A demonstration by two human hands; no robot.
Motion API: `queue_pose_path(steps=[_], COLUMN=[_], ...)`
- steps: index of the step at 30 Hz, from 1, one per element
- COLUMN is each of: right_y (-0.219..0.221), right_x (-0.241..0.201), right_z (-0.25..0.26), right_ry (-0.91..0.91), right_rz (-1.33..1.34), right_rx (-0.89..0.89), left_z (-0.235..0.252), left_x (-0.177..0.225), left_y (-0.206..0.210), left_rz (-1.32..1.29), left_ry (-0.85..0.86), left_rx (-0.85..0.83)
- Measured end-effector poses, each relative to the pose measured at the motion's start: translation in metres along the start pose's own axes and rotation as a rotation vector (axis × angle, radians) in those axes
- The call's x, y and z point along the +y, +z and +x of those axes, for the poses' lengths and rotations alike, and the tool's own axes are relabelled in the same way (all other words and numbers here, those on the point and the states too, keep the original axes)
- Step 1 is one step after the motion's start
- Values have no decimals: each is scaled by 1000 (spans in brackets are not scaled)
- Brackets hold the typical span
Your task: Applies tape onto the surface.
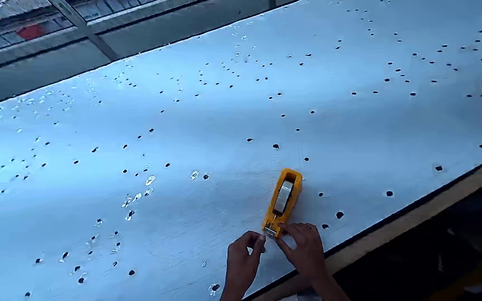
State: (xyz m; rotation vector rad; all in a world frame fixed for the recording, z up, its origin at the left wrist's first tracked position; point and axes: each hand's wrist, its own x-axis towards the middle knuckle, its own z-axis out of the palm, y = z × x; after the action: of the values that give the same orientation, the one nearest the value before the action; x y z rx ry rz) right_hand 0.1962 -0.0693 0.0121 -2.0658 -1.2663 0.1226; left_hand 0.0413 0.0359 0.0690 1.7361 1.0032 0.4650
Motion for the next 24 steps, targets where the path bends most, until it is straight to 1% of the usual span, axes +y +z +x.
queue_pose_path(steps=[2, 4, 6, 7, 8, 9, 12, 14, 16, 18, 20, 23, 24], right_y=[0, -3, -10, -16, -23, -31, -59, -69, -74, -78, -80, -80, -81], right_x=[-1, 2, 14, 23, 34, 47, 95, 129, 150, 153, 151, 151, 151], right_z=[0, -2, -8, -12, -15, -16, -34, -44, -57, -65, -67, -66, -65], right_ry=[24, 43, 59, 74, 101, 134, 235, 225, 191, 162, 162, 169, 174], right_rz=[41, 111, 144, 139, 129, 99, -38, -158, -245, -273, -275, -265, -261], right_rx=[-27, -86, -125, -111, -77, -25, 112, 136, 103, 94, 86, 89, 88], left_z=[2, 3, -5, -14, -22, -27, -28, -5, 25, 55, 80, 101, 103], left_x=[-11, -10, -13, -19, -23, -24, -15, -3, 13, 33, 47, 59, 64], left_y=[7, 13, 25, 34, 41, 47, 73, 99, 128, 156, 182, 207, 211], left_rz=[-295, -545, -585, -562, -535, -511, -405, -267, -111, 5, 133, 425, 514], left_ry=[-141, -359, -542, -573, -551, -485, -198, -28, 83, 119, 115, 1, -36], left_rx=[-43, -91, -142, -163, -179, -194, -291, -347, -382, -406, -428, -538, -549])
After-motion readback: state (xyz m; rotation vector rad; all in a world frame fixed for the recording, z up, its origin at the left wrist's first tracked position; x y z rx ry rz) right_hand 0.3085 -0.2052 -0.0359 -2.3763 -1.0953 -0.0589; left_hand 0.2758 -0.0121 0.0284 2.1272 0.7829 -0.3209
